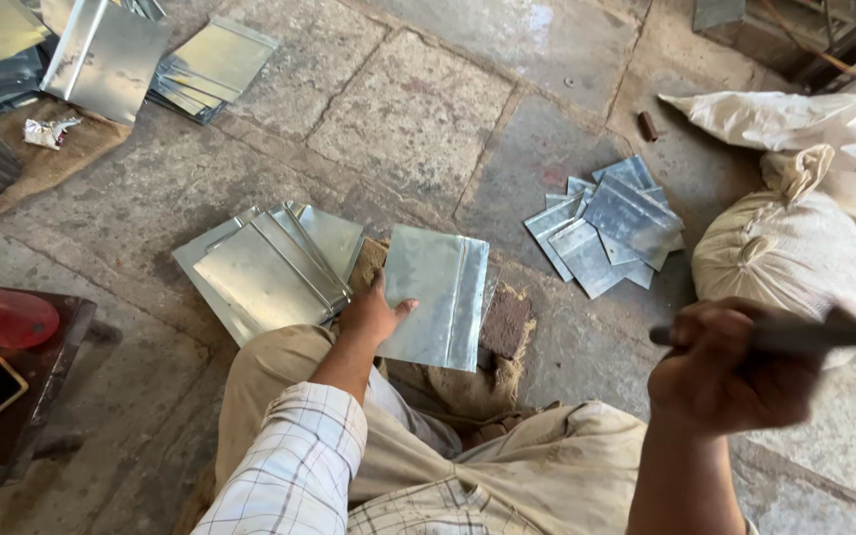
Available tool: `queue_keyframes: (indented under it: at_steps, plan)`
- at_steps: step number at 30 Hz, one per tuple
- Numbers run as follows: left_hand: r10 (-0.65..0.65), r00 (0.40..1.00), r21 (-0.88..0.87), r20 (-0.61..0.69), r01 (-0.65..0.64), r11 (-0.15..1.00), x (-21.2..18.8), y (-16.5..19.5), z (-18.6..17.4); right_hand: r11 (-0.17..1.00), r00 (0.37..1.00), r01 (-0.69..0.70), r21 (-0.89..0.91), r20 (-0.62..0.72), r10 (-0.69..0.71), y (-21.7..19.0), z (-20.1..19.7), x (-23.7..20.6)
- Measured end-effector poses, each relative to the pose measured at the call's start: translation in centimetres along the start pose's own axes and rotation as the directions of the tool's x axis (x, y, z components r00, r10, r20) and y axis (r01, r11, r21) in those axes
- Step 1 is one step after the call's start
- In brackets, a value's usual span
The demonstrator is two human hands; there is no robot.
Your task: The person hammers several small rectangular metal sheets while sitting on the floor, handling the sheets one at a time and hitting them with a hammer.
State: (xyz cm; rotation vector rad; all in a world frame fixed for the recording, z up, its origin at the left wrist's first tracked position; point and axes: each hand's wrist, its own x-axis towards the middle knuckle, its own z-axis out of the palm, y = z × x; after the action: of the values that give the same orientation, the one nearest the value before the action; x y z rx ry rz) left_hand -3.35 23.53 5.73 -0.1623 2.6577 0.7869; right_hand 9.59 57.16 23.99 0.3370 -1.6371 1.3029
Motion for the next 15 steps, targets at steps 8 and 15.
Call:
queue_keyframes:
  at_steps: [8,15]
  plan:
    - [-0.030,0.998,0.007,0.050,0.030,1.000,0.2,0.0,0.3,0.603,0.761,-0.188,-0.775,0.274,0.588,5.0,4.9,-13.2]
    - [0.040,0.999,0.003,0.004,-0.040,0.999,0.2,-0.6,0.5,0.633,0.919,0.009,-0.774,0.256,0.299,1.2,4.3,-4.4]
